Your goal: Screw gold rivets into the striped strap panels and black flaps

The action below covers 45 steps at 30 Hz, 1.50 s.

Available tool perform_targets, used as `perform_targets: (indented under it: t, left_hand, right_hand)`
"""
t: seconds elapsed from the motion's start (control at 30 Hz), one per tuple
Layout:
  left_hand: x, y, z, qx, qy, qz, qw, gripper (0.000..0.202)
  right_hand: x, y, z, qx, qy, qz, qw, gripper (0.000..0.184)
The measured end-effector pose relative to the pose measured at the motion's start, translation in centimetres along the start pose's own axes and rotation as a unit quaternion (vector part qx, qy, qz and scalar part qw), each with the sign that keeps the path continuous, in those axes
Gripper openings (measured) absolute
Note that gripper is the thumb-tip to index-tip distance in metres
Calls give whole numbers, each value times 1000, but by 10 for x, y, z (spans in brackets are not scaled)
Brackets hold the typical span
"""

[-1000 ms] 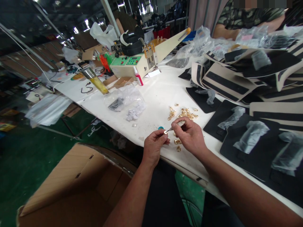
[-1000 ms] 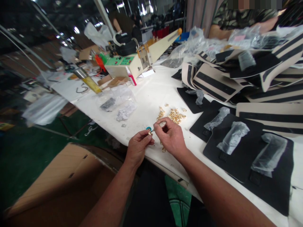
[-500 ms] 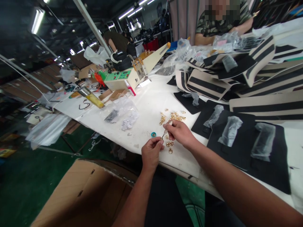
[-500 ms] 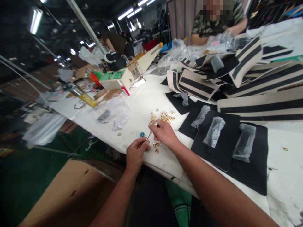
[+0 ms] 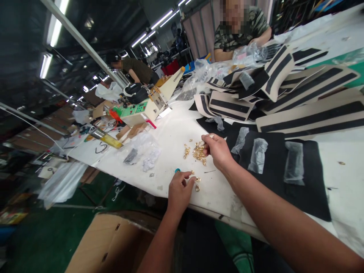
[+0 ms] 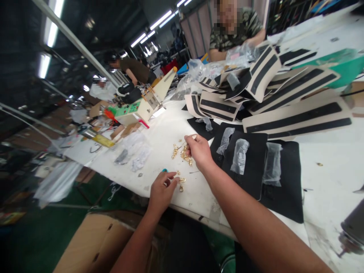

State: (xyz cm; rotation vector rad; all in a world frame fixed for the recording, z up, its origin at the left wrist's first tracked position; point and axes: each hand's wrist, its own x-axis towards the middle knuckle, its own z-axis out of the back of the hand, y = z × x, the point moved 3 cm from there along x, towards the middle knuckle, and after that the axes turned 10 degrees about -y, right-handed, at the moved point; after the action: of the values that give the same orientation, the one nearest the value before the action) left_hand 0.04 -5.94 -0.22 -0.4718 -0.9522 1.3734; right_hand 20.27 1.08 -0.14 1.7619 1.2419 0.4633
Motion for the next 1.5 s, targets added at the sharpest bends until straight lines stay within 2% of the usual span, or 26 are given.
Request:
perform_targets:
  t: [0.07, 0.17, 0.27, 0.37, 0.43, 0.57, 0.7, 0.77, 0.83, 0.9, 1.0, 1.1, 1.2, 1.37, 1.5]
  left_hand:
    - [9, -13, -9, 68, 33, -66, 995, 15]
    - [23, -28, -32, 196, 92, -134, 967, 21]
    - [36, -34, -55, 271, 117, -147, 944, 17]
    - [45, -34, -69, 269, 118, -138, 946, 11]
    - [48, -32, -71, 251, 117, -128, 952, 11]
    - [47, -28, -60, 168, 103, -83, 977, 10]
    - [37, -14, -30, 33, 51, 25, 998, 16]
    - [30, 0, -12, -48, 12, 94, 994, 26]
    - [21, 16, 6, -123, -28, 160, 979, 36]
    - [12, 31, 22, -189, -63, 216, 956, 45]
    - [3, 48, 36, -271, -92, 278, 917, 55]
    - [0, 58, 42, -335, -100, 320, 881, 60]
    - [1, 64, 44, -381, -102, 346, 851, 63]
    - [3, 69, 45, -420, -101, 361, 826, 63]
    - [5, 71, 44, -428, -102, 358, 824, 63]
  right_hand:
    - [1, 1, 0, 14, -3, -1, 1000, 29]
    - [0, 2, 0, 30, -4, -4, 1000, 30]
    - [1, 2, 1, 34, -4, -7, 999, 29]
    - [4, 0, 2, 31, -5, -10, 999, 28]
    - [6, -1, 2, 29, -5, -11, 999, 29]
    - [6, -3, 1, 26, -6, -10, 1000, 30]
    - [-3, -5, -4, 11, 12, -8, 1000, 31]
    - [-11, -9, -9, -18, 43, -1, 999, 32]
    - [-22, -17, -15, -82, 90, 15, 992, 33]
    - [-32, -29, -21, -168, 142, 39, 975, 33]
    - [-43, -50, -25, -289, 199, 99, 931, 31]
    - [-47, -67, -27, -390, 232, 169, 875, 24]
    - [-47, -77, -28, -462, 245, 201, 829, 19]
    - [-48, -80, -32, -529, 238, 262, 771, 18]
    - [-51, -80, -34, -542, 239, 280, 756, 18]
